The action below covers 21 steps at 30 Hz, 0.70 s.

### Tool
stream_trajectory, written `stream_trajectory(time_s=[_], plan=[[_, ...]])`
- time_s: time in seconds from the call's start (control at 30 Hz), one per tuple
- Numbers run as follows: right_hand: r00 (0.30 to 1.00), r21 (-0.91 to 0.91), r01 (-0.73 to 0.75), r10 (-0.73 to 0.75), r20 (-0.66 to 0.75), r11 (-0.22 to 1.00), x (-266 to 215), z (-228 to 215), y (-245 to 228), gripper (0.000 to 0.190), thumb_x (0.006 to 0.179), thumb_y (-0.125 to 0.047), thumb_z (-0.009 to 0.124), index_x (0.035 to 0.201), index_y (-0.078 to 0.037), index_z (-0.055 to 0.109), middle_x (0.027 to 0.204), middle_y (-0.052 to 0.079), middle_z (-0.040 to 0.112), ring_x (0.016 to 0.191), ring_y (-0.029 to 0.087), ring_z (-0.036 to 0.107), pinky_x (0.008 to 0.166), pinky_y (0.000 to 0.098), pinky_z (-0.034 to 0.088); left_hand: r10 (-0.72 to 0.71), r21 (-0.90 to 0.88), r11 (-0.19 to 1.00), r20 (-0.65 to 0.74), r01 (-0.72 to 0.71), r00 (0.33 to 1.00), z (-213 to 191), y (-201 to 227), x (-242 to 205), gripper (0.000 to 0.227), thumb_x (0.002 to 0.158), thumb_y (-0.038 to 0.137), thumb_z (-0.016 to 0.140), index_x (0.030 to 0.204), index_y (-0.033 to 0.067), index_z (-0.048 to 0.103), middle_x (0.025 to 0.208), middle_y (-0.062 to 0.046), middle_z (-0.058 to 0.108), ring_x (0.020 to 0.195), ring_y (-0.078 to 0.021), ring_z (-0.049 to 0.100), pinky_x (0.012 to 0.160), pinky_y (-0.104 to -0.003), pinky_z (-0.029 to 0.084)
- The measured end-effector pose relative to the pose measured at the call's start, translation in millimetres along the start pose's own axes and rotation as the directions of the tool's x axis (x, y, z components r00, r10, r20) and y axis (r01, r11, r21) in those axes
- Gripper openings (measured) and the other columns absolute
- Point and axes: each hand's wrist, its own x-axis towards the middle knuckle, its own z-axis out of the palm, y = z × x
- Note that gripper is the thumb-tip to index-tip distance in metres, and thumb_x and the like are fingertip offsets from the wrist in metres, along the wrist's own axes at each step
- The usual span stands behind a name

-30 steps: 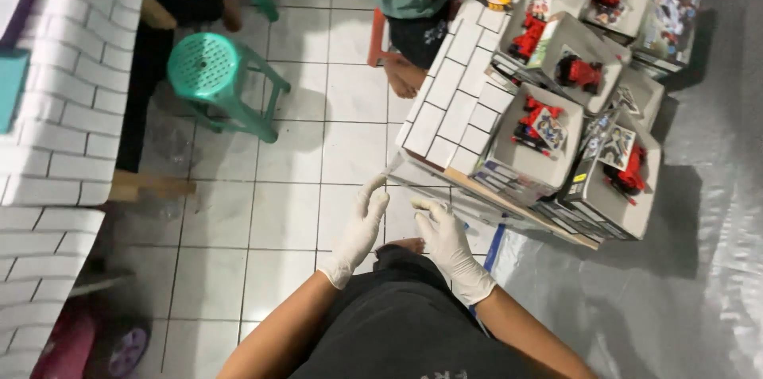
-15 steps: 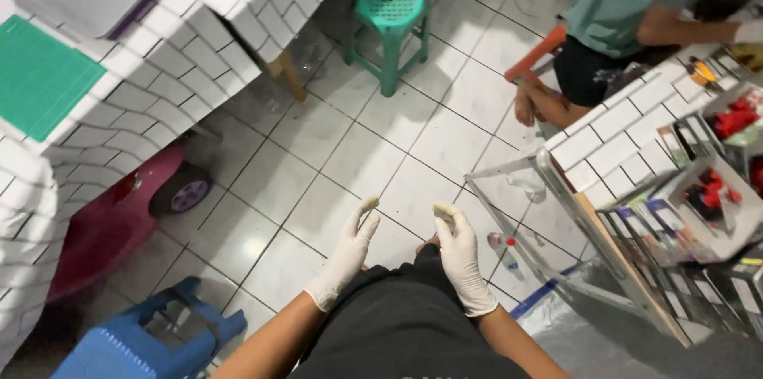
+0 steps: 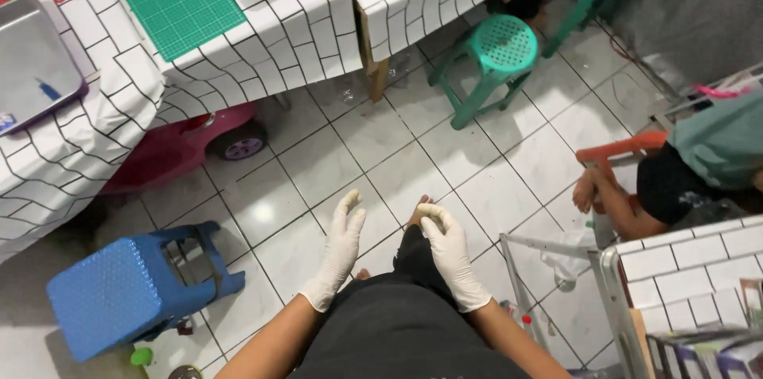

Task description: The person assembles a red and black toy vehicle on a green cutting mat, attaching wheels and a red body frame to the chassis. They then place the completed toy into a gray box along with a sticker sheet and a screwdriver before moving the box to a nearby table.

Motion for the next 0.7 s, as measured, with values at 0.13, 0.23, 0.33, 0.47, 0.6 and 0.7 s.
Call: stream_trajectory(time_s=[0.13,0.23,0.33,0.47,0.6,0.7], plan=[[0.997,-0.062,0.019,-0.014,0.072,0.998,36.8,4.5,-41.9,0.025,0.096,-0.01,0.068,0.12,-0.01,0.074,0.113,0.01,0.078,0.109,0.019,0.07,0.103,0.0396,0.053,-0.001,-0.048,0.999,-0.068,-0.003,0.998,12.5,-10.1,47.0,0.049,0.102,0.023,0.056,0.148,0.0088,0.046,0.142,-0.017,0.058,0.143,-0.0349,0.043,0.119,-0.05,0.032],[0.99,-0.086,0.036,-0.024,0.136,0.996,81.7,-5.1,-53.6,0.023,0.097,-0.009,0.067,0.119,-0.011,0.076,0.112,0.011,0.078,0.11,0.019,0.07,0.103,0.0405,0.052,0.014,-0.039,0.999,-0.116,-0.019,0.993,32.2,10.3,77.2,0.05,0.102,0.026,0.057,0.147,0.0094,0.047,0.141,-0.016,0.058,0.142,-0.0334,0.045,0.119,-0.049,0.032],[0.976,-0.099,0.02,0.002,0.217,0.995,133.4,-23.1,-67.8,0.023,0.098,-0.011,0.067,0.119,-0.011,0.076,0.112,0.011,0.079,0.111,0.019,0.07,0.104,0.0408,0.052,0.015,-0.062,0.998,-0.151,-0.024,0.988,63.5,38.3,116.2,0.05,0.103,0.027,0.055,0.148,0.0067,0.045,0.141,-0.018,0.058,0.141,-0.0346,0.046,0.118,-0.05,0.033],[0.956,-0.131,0.068,-0.027,0.293,0.989,199.1,-53.4,-93.8,0.022,0.097,-0.01,0.068,0.117,-0.01,0.077,0.109,0.011,0.079,0.107,0.017,0.07,0.102,0.0398,0.053,0.006,-0.129,0.991,-0.195,-0.032,0.981,114.0,50.6,178.9,0.05,0.103,0.028,0.056,0.147,0.006,0.047,0.142,-0.019,0.058,0.141,-0.0345,0.046,0.118,-0.049,0.034],[0.942,-0.208,0.111,-0.036,0.334,0.972,263.1,-79.2,-120.1,0.021,0.097,-0.008,0.068,0.116,-0.009,0.077,0.107,0.01,0.079,0.104,0.016,0.071,0.099,0.0361,0.053,-0.045,-0.205,0.979,-0.199,0.004,0.979,161.7,49.2,236.2,0.05,0.104,0.033,0.056,0.146,0.007,0.048,0.142,-0.019,0.057,0.14,-0.0337,0.047,0.118,-0.048,0.035],[0.939,-0.242,0.124,-0.034,0.342,0.962,310.0,-90.6,-125.0,0.021,0.097,-0.01,0.069,0.116,-0.01,0.077,0.107,0.009,0.078,0.104,0.016,0.07,0.099,0.0358,0.054,-0.107,-0.245,0.968,-0.208,0.054,0.972,181.1,50.6,261.3,0.053,0.103,0.036,0.057,0.146,0.0078,0.048,0.144,-0.019,0.056,0.141,-0.0341,0.046,0.119,-0.048,0.035]])
